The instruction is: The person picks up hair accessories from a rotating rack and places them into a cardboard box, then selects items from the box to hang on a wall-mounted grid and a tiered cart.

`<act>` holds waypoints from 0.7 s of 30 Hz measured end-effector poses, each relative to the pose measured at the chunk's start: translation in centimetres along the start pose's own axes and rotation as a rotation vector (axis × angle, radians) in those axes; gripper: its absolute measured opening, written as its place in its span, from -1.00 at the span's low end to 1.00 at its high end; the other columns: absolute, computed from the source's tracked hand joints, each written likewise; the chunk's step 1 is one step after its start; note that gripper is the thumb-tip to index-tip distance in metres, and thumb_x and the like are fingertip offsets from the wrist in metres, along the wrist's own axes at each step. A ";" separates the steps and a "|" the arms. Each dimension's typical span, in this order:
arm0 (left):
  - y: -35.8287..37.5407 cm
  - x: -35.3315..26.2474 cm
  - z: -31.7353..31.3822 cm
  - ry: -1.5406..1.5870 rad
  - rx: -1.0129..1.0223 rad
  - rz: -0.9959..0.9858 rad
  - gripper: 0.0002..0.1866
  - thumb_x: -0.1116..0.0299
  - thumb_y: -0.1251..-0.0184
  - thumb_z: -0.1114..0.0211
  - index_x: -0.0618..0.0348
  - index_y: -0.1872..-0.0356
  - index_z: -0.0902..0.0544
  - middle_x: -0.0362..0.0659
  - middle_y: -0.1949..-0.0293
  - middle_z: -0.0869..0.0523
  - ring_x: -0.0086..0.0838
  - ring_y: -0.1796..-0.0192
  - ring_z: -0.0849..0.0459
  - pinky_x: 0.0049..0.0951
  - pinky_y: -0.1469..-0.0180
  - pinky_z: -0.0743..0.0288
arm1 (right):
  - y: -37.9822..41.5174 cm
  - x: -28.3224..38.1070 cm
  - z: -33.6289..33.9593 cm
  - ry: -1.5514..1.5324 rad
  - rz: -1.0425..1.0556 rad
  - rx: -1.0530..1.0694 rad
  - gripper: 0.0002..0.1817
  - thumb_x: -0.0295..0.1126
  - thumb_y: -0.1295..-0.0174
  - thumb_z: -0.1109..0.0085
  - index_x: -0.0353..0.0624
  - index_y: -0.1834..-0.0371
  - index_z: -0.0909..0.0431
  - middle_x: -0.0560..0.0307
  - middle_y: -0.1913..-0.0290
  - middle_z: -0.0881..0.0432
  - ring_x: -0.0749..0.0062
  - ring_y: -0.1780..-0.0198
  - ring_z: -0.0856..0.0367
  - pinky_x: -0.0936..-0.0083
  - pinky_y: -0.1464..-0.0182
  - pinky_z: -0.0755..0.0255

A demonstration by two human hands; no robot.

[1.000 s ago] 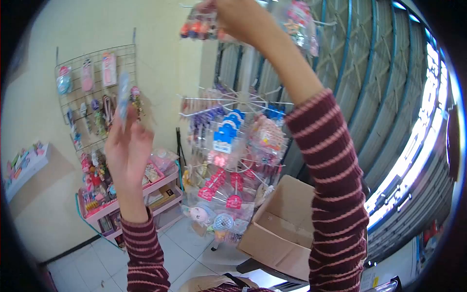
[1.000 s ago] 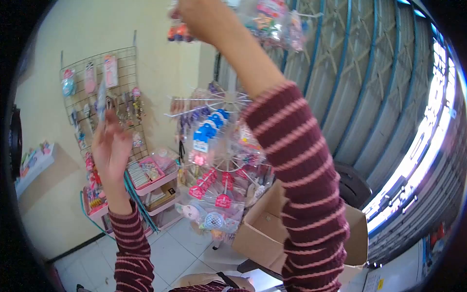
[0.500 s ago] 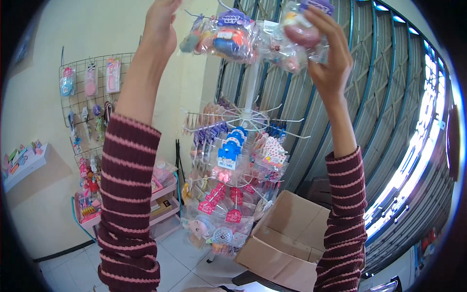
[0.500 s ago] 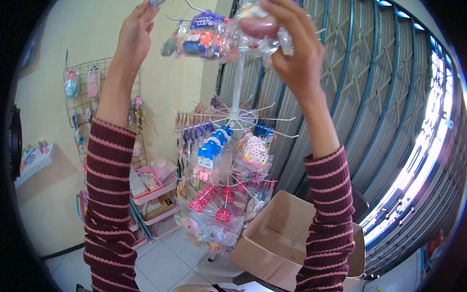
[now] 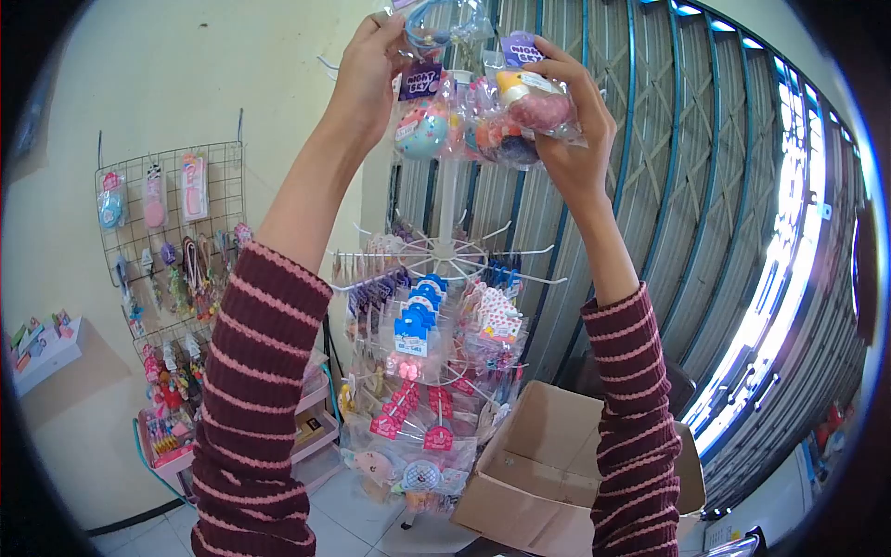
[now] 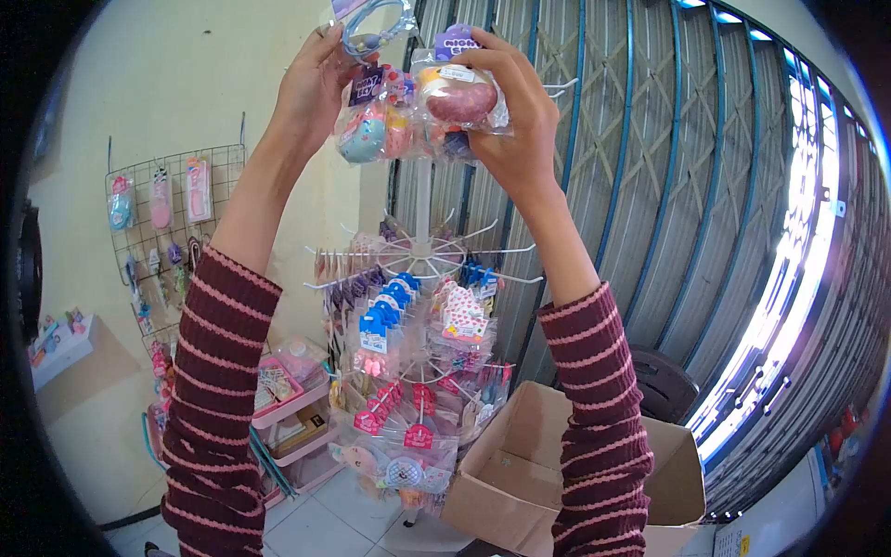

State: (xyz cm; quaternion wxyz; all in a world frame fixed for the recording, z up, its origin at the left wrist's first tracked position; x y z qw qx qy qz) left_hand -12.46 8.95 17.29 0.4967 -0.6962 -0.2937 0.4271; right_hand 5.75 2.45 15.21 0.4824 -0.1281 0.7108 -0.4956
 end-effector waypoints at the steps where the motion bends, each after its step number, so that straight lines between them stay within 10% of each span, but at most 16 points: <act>1: 0.1 0.0 -0.6 0.005 0.008 0.001 -0.79 0.23 -0.24 0.11 0.13 0.24 -0.37 -0.24 0.26 -0.54 -0.50 0.20 -0.48 -0.49 0.07 -0.25 | 0.2 -0.3 0.4 -0.008 -0.039 -0.005 -0.59 -0.68 0.40 -0.12 -0.15 0.33 -0.44 0.01 0.05 -0.43 0.16 0.05 -0.43 0.48 0.05 -0.29; 9: 0.7 0.3 -3.2 -0.046 -0.012 -0.050 -0.81 0.24 -0.24 0.09 0.12 0.28 -0.38 -0.25 0.34 -0.50 -0.53 0.25 -0.42 -0.49 0.09 -0.24 | 0.7 -1.9 2.8 -0.498 -0.418 -0.052 -0.75 -0.70 0.12 -0.02 -0.28 0.30 -0.42 0.03 0.14 -0.48 0.46 0.07 -0.42 0.62 0.03 -0.28; 16: 0.5 0.6 -4.0 0.016 -0.067 -0.034 -0.82 0.31 -0.24 0.09 0.18 0.28 -0.40 -0.24 0.34 -0.47 -0.57 0.24 -0.39 -0.50 0.07 -0.22 | 0.5 -4.2 3.5 -0.889 -0.741 -0.067 -0.68 -0.67 0.02 0.06 -0.39 0.12 -0.30 -0.10 0.11 -0.42 0.21 0.07 -0.44 0.50 -0.04 -0.32; 21: 1.8 -1.1 -5.6 -0.073 -0.130 0.077 -0.87 0.35 -0.26 0.18 0.09 0.45 -0.28 -0.30 0.58 -0.31 -0.61 0.52 -0.28 -0.59 0.44 -0.21 | 0.9 -4.6 4.2 -1.063 -0.835 -0.063 -0.65 -0.69 0.01 0.11 -0.41 0.08 -0.23 -0.16 0.10 -0.39 0.11 0.05 -0.43 0.38 -0.06 -0.32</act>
Point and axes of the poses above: each hand's wrist, its own y-axis away from the middle knuckle, its own z-axis out of the back of the hand, x = y × z, the point moved 3 cm from there along -y, towards the middle knuckle
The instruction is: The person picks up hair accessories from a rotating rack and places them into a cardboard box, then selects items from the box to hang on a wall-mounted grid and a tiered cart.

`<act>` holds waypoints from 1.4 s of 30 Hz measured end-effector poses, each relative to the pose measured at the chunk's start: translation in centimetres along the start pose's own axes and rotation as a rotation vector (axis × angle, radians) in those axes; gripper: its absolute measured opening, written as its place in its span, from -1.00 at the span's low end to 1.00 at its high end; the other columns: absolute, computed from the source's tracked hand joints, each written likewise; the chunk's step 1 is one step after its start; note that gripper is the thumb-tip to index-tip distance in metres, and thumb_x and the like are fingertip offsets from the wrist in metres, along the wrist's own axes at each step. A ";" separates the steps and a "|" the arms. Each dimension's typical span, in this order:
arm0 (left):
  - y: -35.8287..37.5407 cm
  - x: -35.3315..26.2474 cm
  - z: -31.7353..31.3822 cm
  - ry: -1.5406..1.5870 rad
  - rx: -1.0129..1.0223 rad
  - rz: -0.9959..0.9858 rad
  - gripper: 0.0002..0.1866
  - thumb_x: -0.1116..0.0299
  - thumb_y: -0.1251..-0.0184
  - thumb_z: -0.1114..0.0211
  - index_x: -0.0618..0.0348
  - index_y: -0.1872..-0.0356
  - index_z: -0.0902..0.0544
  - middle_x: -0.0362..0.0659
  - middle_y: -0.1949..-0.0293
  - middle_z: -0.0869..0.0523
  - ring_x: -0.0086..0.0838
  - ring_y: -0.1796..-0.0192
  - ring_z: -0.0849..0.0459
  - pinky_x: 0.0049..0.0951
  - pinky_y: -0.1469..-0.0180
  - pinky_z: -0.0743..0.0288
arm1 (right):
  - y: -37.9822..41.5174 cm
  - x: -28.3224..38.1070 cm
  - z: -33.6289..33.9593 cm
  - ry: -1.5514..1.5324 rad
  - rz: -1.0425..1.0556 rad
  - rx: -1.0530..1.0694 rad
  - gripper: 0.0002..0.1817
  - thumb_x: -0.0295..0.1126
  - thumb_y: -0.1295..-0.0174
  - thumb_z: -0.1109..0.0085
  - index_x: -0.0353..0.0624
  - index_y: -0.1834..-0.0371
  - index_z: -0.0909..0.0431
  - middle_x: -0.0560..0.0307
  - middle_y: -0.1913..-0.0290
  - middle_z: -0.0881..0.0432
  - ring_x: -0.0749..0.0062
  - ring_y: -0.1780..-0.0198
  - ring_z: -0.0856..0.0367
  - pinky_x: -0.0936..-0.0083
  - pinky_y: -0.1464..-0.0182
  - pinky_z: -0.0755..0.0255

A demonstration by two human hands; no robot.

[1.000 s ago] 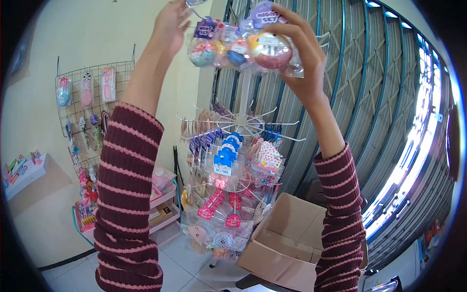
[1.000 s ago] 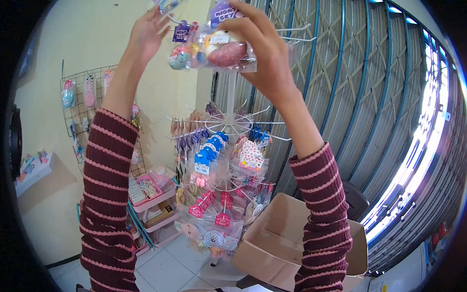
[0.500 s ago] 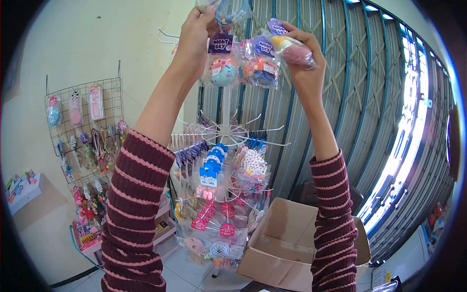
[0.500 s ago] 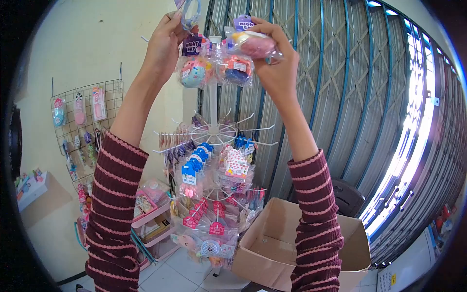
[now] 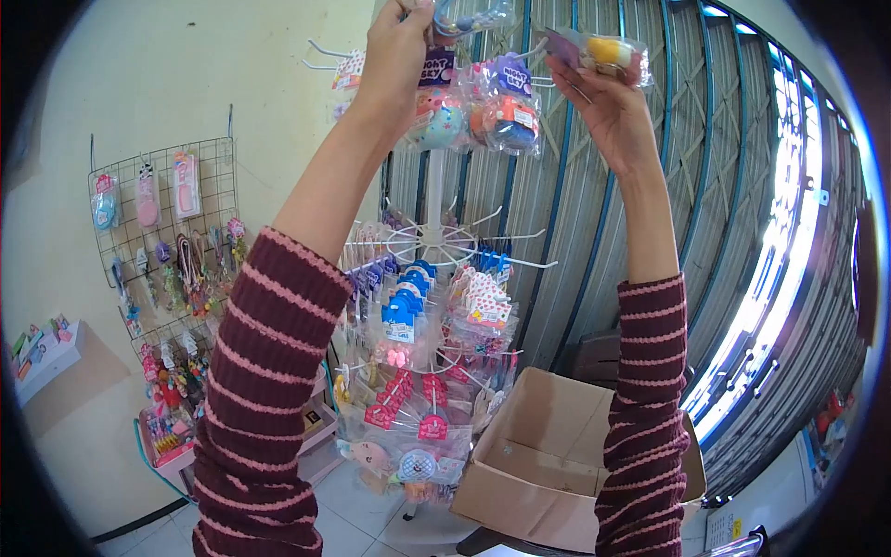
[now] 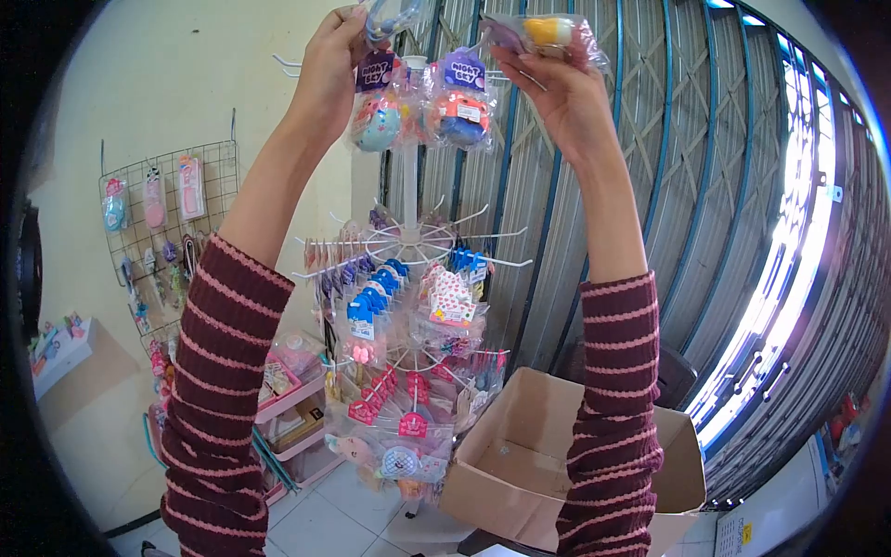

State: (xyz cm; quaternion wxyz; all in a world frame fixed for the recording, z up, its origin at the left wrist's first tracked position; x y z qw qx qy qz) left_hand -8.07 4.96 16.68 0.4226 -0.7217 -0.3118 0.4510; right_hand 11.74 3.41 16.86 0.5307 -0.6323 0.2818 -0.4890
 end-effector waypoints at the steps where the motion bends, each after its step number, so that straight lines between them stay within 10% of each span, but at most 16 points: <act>1: 0.1 -0.1 -0.1 -0.004 -0.005 0.002 -0.87 0.35 -0.26 0.18 0.09 0.45 -0.28 -0.30 0.58 -0.31 -0.61 0.52 -0.28 -0.59 0.44 -0.21 | 0.1 0.1 0.2 -0.005 -0.004 0.001 -0.65 -0.69 0.01 0.11 -0.41 0.08 -0.23 -0.16 0.10 -0.39 0.11 0.05 -0.43 0.38 -0.06 -0.32; 10: 0.0 0.0 -0.3 0.126 -0.024 0.054 -0.88 0.39 -0.24 0.19 0.12 0.45 -0.30 -0.28 0.58 -0.31 -0.62 0.58 -0.26 -0.57 0.53 -0.22 | 0.2 -0.2 0.1 0.183 0.044 0.050 -0.70 -0.67 0.04 0.05 -0.34 0.16 -0.32 -0.09 0.10 -0.42 0.15 0.03 -0.43 0.45 -0.02 -0.32; 12: -0.5 0.4 -0.1 0.192 -0.049 0.048 -0.88 0.40 -0.23 0.18 0.12 0.46 -0.30 -0.28 0.60 -0.30 -0.62 0.59 -0.26 -0.58 0.54 -0.22 | 0.4 -0.2 -0.6 0.847 0.196 0.205 -0.67 -0.69 0.06 0.10 -0.25 0.16 -0.37 -0.02 0.00 -0.39 0.24 -0.05 -0.36 0.41 -0.08 -0.22; 18: 1.5 -1.3 1.7 -0.125 -0.217 -0.388 -0.85 0.36 -0.22 0.12 0.21 0.39 -0.38 -0.20 0.43 -0.43 -0.55 0.30 -0.39 -0.59 0.19 -0.25 | 4.4 -1.6 -4.0 1.529 0.514 0.249 -0.51 -0.72 0.17 0.09 -0.07 0.08 -0.39 0.06 -0.07 -0.35 0.39 -0.10 -0.30 0.48 -0.12 -0.11; 22: 8.7 -2.5 4.2 -0.420 -0.189 -0.639 -0.79 0.32 -0.25 0.10 0.24 0.24 -0.40 -0.21 0.33 -0.46 -0.57 0.21 -0.38 -0.53 0.08 -0.22 | 9.1 -0.5 -3.9 1.259 0.411 -0.001 -0.62 -0.54 0.08 -0.03 -0.18 0.09 -0.39 0.03 0.03 -0.42 0.36 -0.01 -0.36 0.45 -0.07 -0.17; 27: 21.1 1.0 4.2 -0.767 0.048 -0.284 -0.86 0.40 -0.08 -0.08 0.24 0.35 -0.43 -0.11 0.31 -0.46 -0.34 0.24 -0.40 -0.38 0.12 -0.17 | 17.8 -1.4 -8.3 0.644 -0.134 0.283 -0.55 -0.26 0.02 -0.12 -0.30 0.08 -0.38 -0.03 0.09 -0.46 0.30 0.04 -0.42 0.43 -0.02 -0.23; 32: 25.4 4.1 2.2 -0.893 0.183 -0.126 -0.84 0.43 0.04 -0.14 0.17 0.37 -0.45 -0.15 0.33 -0.45 -0.32 0.24 -0.33 -0.35 0.19 -0.08 | 23.7 -3.2 -7.8 0.204 -0.637 0.055 -0.46 -0.21 0.09 -0.21 -0.35 0.08 -0.36 -0.04 0.10 -0.46 0.36 0.04 -0.41 0.47 -0.02 -0.23; 36: 26.0 5.0 1.8 -1.007 0.193 -0.105 -0.88 0.45 0.04 -0.14 0.18 0.42 -0.46 -0.14 0.31 -0.44 -0.30 0.24 -0.31 -0.33 0.20 -0.06 | 26.0 -3.3 -6.8 -0.121 -0.461 -0.174 -0.48 -0.28 0.08 -0.22 -0.42 0.10 -0.35 -0.02 0.17 -0.49 0.41 0.08 -0.41 0.49 0.00 -0.23; 39: 26.4 5.6 1.4 -0.979 0.187 -0.067 -0.87 0.43 0.02 -0.13 0.19 0.40 -0.45 -0.14 0.28 -0.44 -0.29 0.22 -0.31 -0.34 0.18 -0.06 | 25.9 -2.8 -7.0 0.322 -0.558 -0.009 -0.58 -0.37 -0.01 -0.14 -0.46 0.13 -0.35 -0.01 0.22 -0.50 0.45 0.16 -0.45 0.52 0.08 -0.31; 42: 26.8 6.2 1.0 -0.848 0.217 0.018 -0.84 0.41 -0.02 -0.11 0.20 0.35 -0.44 -0.11 0.21 -0.44 -0.26 0.14 -0.31 -0.32 0.08 -0.05 | 27.7 -4.1 -6.4 0.121 -0.630 -0.367 -0.70 -0.49 -0.07 -0.04 -0.47 0.16 -0.36 -0.01 0.24 -0.50 0.44 0.23 -0.49 0.58 0.19 -0.39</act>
Point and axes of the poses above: each hand's wrist, its own y-axis away from the middle knuckle, its own z-axis out of the back of the hand, x = y × z, the point moved 3 cm from there along -y, towards the middle knuckle
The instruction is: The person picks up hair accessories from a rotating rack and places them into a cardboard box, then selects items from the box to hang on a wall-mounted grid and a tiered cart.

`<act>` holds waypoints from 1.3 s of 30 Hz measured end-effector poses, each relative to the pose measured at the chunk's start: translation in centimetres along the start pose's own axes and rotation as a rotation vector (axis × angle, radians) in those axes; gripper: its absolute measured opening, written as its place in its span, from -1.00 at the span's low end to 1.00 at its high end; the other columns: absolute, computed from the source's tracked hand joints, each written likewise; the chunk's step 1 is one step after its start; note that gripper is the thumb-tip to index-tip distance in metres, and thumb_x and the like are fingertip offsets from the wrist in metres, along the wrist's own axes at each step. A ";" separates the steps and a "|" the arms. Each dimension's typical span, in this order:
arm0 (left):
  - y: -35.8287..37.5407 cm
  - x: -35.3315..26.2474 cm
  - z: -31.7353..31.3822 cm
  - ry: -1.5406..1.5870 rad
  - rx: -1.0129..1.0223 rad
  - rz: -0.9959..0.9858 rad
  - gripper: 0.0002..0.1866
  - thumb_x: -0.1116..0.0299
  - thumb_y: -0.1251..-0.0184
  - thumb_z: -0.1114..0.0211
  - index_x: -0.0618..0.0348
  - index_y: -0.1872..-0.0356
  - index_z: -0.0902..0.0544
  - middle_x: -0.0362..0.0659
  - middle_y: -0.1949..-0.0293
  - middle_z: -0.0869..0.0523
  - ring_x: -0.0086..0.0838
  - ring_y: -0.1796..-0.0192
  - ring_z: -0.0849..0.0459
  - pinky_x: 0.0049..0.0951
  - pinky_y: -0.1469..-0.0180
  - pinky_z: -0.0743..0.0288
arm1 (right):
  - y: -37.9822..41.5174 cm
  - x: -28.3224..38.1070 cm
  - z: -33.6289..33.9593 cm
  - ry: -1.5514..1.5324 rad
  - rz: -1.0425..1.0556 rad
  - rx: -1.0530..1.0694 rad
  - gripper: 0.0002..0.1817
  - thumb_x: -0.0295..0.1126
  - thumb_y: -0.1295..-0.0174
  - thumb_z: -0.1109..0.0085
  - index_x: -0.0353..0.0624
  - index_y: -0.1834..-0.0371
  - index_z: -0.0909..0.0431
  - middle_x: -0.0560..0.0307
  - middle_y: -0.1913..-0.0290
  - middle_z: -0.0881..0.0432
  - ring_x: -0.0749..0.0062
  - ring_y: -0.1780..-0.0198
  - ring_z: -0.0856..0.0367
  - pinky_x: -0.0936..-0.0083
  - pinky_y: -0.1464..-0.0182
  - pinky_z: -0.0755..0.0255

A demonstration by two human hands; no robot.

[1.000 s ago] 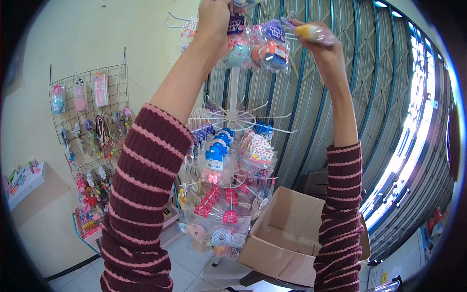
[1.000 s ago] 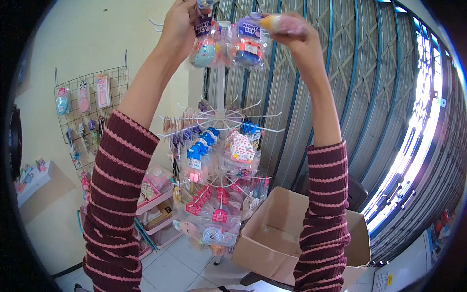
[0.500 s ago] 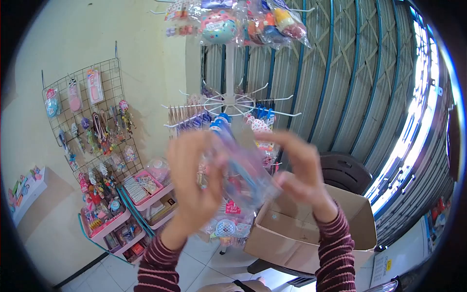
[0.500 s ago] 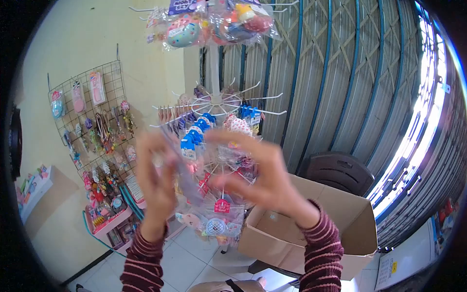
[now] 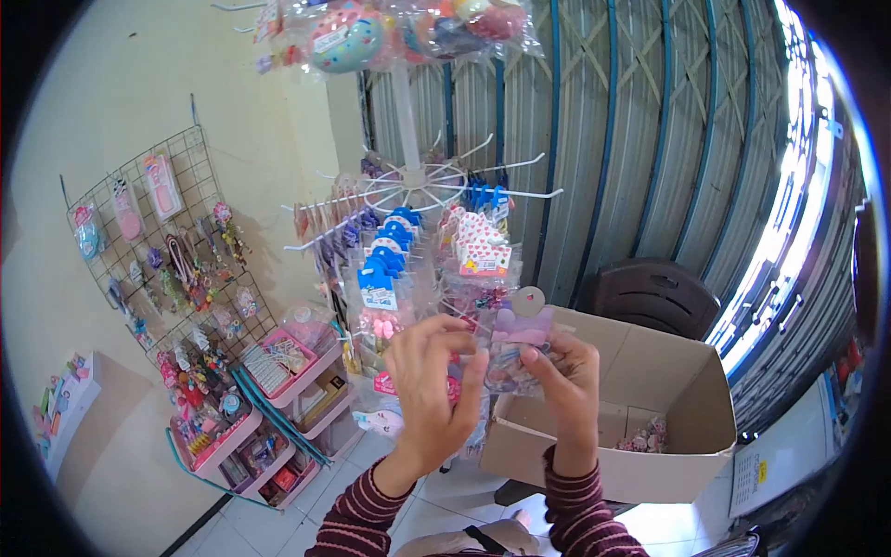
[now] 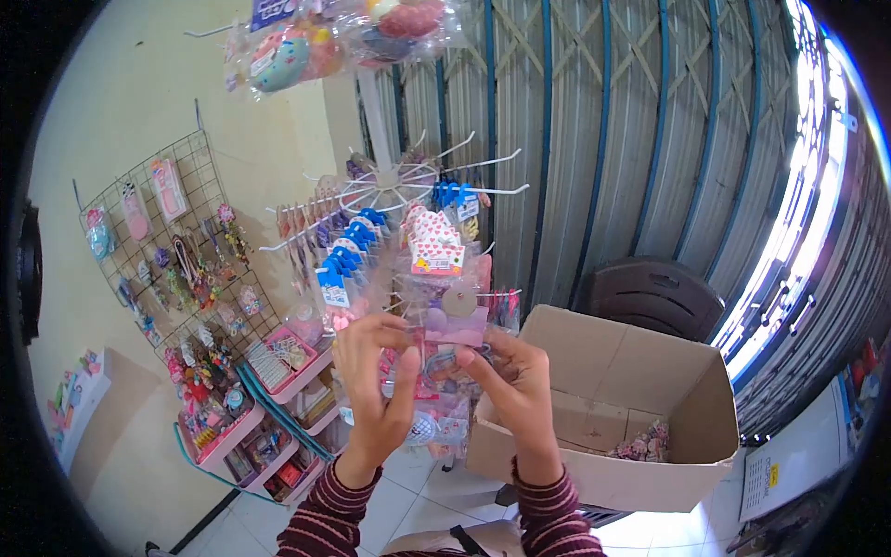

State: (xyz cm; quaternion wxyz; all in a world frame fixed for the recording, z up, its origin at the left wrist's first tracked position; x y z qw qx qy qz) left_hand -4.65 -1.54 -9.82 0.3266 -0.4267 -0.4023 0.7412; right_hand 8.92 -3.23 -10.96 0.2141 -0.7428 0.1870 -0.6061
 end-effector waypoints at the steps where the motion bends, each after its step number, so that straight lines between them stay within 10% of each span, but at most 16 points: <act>1: -0.2 0.2 -0.2 0.008 0.010 -0.008 -0.84 0.41 -0.02 -0.11 0.20 0.35 -0.44 -0.11 0.21 -0.44 -0.26 0.14 -0.31 -0.32 0.08 -0.05 | 0.1 -0.7 0.4 -0.057 -0.007 -0.063 -0.73 -0.52 -0.07 -0.02 -0.47 0.18 -0.37 -0.02 0.25 -0.50 0.44 0.25 -0.50 0.58 0.24 -0.42; 6: -1.2 2.1 1.7 -0.118 -0.296 0.037 -0.72 0.36 -0.10 -0.06 0.22 0.15 -0.37 -0.02 -0.01 -0.35 -0.18 -0.06 -0.23 -0.25 -0.09 0.04 | 1.4 -2.2 1.1 -0.153 0.003 -0.244 -0.81 -0.55 -0.06 -0.01 -0.44 0.26 -0.39 0.02 0.29 -0.51 0.44 0.31 -0.51 0.55 0.31 -0.45; 27: -2.7 8.3 3.6 0.255 -0.294 0.156 -0.65 0.29 -0.15 -0.03 0.23 0.05 -0.34 -0.06 0.01 -0.40 -0.36 -0.04 -0.33 -0.38 -0.09 -0.09 | 5.2 -3.8 5.0 0.053 0.388 -0.844 -0.84 -0.59 0.03 -0.04 -0.37 0.34 -0.52 0.06 0.29 -0.50 0.51 0.21 -0.42 0.64 0.15 -0.24; 32: -5.2 14.6 6.9 0.554 -0.474 0.590 -0.75 0.32 -0.15 -0.03 0.25 0.20 -0.41 -0.11 0.18 -0.50 -0.40 0.07 -0.39 -0.40 -0.04 -0.16 | 6.0 -3.9 6.3 -0.134 0.382 -0.838 -0.78 -0.55 -0.05 0.01 -0.38 0.21 -0.45 0.05 0.21 -0.47 0.48 0.18 -0.43 0.61 0.11 -0.27; 39: -4.1 9.5 6.7 -0.185 -0.516 0.000 -0.79 0.32 -0.15 -0.05 0.27 0.30 -0.46 -0.13 0.24 -0.50 -0.43 0.12 -0.40 -0.44 -0.01 -0.18 | 5.3 -4.2 4.5 0.022 0.290 -0.807 -0.72 -0.53 -0.05 -0.04 -0.34 0.13 -0.39 0.12 0.19 -0.43 0.56 0.22 -0.43 0.66 0.20 -0.34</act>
Point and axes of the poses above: each hand's wrist, its own y-axis away from the middle knuckle, its own z-axis out of the back of the hand, x = y × z, the point moved 3 cm from there along -y, towards the middle knuckle
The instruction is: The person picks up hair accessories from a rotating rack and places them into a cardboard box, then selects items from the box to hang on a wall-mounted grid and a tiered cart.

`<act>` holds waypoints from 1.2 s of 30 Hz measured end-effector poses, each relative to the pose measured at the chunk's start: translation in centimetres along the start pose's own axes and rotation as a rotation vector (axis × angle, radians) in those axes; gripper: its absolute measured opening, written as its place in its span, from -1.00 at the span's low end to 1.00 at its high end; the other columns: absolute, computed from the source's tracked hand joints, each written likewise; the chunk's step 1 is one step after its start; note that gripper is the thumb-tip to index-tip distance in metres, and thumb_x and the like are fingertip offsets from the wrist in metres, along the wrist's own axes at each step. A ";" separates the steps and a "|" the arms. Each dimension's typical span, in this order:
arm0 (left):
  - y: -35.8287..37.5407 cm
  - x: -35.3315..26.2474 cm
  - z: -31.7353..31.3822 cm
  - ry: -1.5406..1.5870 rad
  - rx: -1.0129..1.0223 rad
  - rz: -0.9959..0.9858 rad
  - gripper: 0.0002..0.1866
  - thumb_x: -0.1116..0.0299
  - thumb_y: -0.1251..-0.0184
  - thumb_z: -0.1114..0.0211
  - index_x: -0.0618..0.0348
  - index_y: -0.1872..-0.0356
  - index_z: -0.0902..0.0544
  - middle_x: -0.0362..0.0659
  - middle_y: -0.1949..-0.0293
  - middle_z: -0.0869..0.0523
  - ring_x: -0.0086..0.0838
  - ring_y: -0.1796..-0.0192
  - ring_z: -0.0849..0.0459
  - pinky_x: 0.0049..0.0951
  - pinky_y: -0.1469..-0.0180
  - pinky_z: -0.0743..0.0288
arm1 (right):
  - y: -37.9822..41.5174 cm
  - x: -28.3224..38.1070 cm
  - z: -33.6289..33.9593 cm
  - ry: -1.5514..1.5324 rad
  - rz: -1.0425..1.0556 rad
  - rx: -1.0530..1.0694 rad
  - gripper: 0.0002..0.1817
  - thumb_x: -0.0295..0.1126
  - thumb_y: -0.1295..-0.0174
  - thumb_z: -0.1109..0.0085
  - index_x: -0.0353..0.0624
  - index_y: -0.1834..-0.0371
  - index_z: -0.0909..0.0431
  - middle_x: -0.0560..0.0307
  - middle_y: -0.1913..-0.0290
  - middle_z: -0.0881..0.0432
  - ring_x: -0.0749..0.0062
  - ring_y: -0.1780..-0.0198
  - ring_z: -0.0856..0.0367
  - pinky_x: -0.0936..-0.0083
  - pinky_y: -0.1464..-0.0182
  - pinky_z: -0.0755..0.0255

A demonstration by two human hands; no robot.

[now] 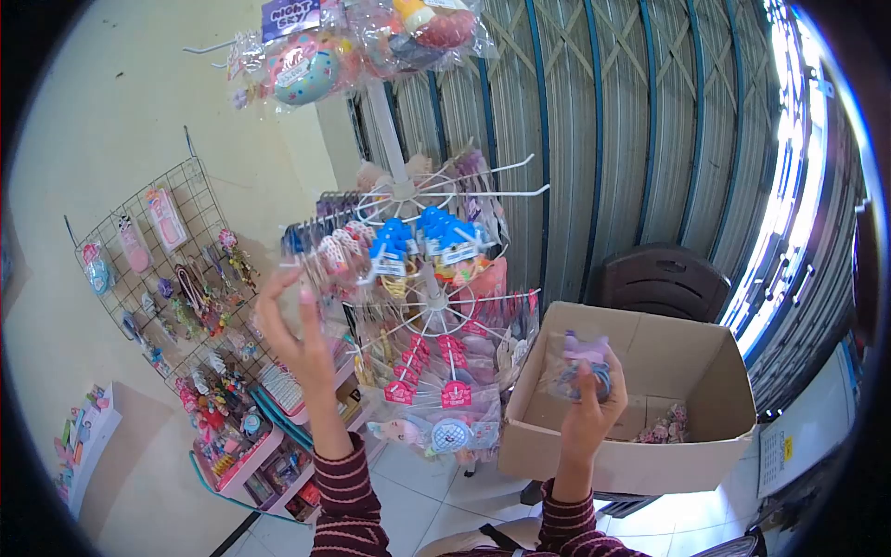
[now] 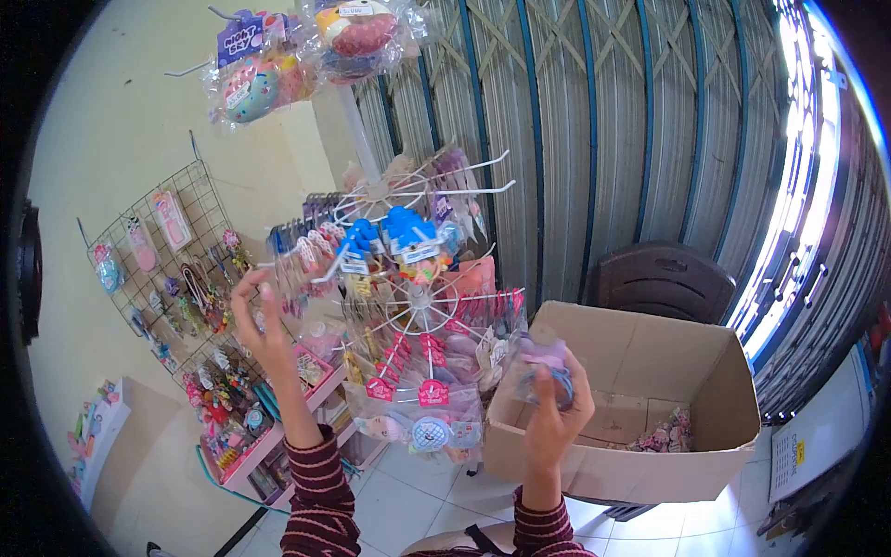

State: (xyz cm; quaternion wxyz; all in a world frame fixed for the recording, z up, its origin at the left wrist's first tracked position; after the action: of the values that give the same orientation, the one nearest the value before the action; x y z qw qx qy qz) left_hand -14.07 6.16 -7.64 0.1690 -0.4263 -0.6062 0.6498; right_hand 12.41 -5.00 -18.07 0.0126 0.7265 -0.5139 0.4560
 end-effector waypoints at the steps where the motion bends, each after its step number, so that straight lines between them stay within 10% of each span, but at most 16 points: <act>1: 0.3 -0.5 -0.2 -0.001 0.005 0.001 -0.79 0.32 -0.15 -0.05 0.27 0.30 -0.46 -0.13 0.24 -0.50 -0.43 0.12 -0.40 -0.44 -0.01 -0.18 | 0.1 0.3 -0.7 0.023 0.015 0.006 -0.71 -0.54 -0.03 -0.06 -0.32 0.13 -0.37 0.14 0.25 -0.44 0.57 0.26 -0.44 0.69 0.21 -0.33; 19: 3.8 -5.4 -5.0 -0.362 0.460 -0.526 -0.61 0.25 -0.15 0.02 0.16 0.00 -0.37 -0.07 -0.08 -0.33 -0.27 -0.17 -0.20 -0.32 -0.14 0.04 | 0.5 -0.6 -0.4 0.049 0.021 -0.038 -0.77 -0.60 0.07 -0.17 -0.18 0.45 -0.28 0.22 0.49 -0.48 0.73 0.46 -0.40 0.85 0.43 -0.24; 26: 2.3 -0.5 -4.2 -0.134 0.215 -0.300 -0.61 0.21 -0.23 0.13 0.23 0.01 -0.37 -0.08 -0.03 -0.38 -0.31 -0.12 -0.26 -0.34 -0.14 0.00 | 0.0 -0.1 1.6 0.107 0.086 -0.099 -0.78 -0.59 0.07 -0.17 -0.17 0.50 -0.27 0.18 0.47 -0.50 0.70 0.40 -0.41 0.80 0.35 -0.26; 31: -0.3 5.4 -3.1 0.372 -0.047 0.325 -0.65 0.24 -0.28 0.16 0.28 0.07 -0.38 -0.09 0.06 -0.41 -0.40 -0.05 -0.31 -0.41 -0.13 -0.05 | -0.3 0.6 2.6 0.147 0.110 -0.124 -0.78 -0.57 0.07 -0.17 -0.18 0.52 -0.26 0.14 0.45 -0.51 0.66 0.38 -0.41 0.76 0.32 -0.27; 36: -4.6 -0.8 -0.9 0.225 -0.228 -0.040 -0.69 0.31 -0.25 0.10 0.29 0.07 -0.36 -0.07 0.05 -0.42 -0.39 -0.05 -0.33 -0.40 -0.14 -0.05 | -0.9 1.2 2.0 0.088 0.142 -0.158 -0.80 -0.52 0.06 -0.17 -0.19 0.51 -0.29 0.03 0.39 -0.54 0.58 0.35 -0.45 0.70 0.26 -0.29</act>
State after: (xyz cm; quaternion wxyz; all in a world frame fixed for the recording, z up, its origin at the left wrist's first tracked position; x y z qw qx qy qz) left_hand -14.27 7.09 -2.96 0.1993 -0.5006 -0.6616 0.5216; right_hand 14.47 -6.40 -18.06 0.0601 0.6642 -0.5975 0.4451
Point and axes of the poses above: each hand's wrist, its own y-axis away from the middle knuckle, its own z-axis out of the back of the hand, x = y × z, the point moved 3 cm from there along -y, towards the middle knuckle
